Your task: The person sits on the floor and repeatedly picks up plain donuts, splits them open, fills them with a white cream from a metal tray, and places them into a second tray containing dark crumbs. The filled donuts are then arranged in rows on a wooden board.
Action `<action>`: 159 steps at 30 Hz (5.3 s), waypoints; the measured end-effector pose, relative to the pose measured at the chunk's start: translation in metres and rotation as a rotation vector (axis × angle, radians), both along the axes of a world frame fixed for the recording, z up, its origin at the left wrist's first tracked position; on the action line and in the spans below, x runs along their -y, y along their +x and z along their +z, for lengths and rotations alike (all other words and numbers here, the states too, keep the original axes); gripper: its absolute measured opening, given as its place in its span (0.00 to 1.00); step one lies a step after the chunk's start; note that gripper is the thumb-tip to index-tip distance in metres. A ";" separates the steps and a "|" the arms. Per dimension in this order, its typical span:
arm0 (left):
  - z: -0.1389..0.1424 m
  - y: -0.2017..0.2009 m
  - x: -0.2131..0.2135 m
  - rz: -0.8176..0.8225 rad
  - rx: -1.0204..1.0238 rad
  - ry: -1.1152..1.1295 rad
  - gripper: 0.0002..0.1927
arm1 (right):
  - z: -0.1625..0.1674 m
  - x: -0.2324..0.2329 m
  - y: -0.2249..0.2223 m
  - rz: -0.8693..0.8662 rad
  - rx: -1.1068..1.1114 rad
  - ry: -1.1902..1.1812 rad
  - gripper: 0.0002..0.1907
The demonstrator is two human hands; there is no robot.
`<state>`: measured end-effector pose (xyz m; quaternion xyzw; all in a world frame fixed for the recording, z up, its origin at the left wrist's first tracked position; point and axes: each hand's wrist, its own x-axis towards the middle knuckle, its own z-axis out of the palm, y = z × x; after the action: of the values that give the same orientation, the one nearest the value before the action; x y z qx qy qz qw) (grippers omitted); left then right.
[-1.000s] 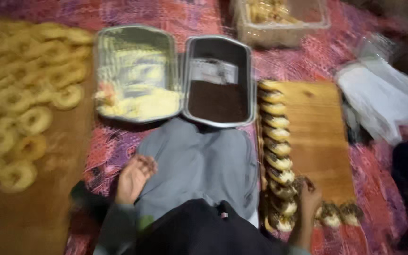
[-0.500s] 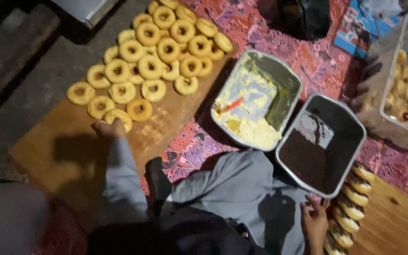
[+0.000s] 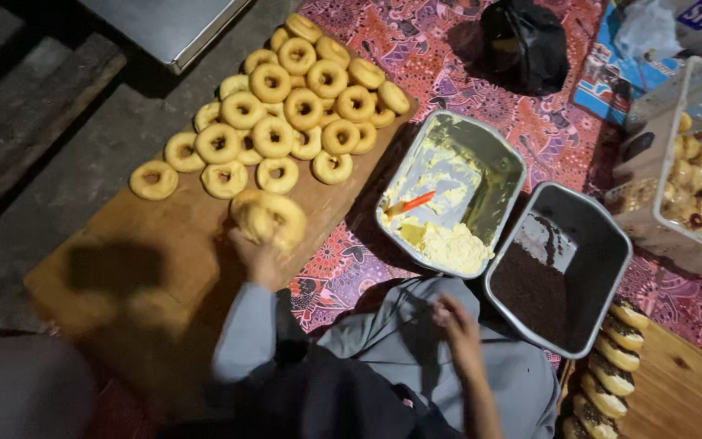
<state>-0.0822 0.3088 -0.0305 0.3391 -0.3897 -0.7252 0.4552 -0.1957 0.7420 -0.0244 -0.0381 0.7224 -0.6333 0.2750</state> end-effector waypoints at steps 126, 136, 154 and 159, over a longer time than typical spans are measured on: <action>-0.091 -0.079 -0.359 -1.010 -0.033 0.627 0.31 | 0.003 -0.365 -0.051 -0.782 0.246 -0.891 0.20; -0.079 -0.075 -0.353 -0.990 -0.040 0.548 0.29 | 0.023 -0.520 0.096 -1.439 0.048 -0.185 0.24; -0.012 -0.073 -0.408 -1.532 -0.001 0.743 0.19 | 0.037 -0.220 0.016 -0.046 0.513 -0.665 0.30; -0.006 -0.091 -0.355 -1.434 -0.043 0.977 0.19 | 0.026 -0.191 -0.129 -0.294 0.321 -0.571 0.24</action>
<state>-0.1730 0.6642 -0.0362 0.1555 -0.1458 -0.9295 -0.3009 -0.3249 0.9326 0.0013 0.0907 0.4617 -0.8403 0.2694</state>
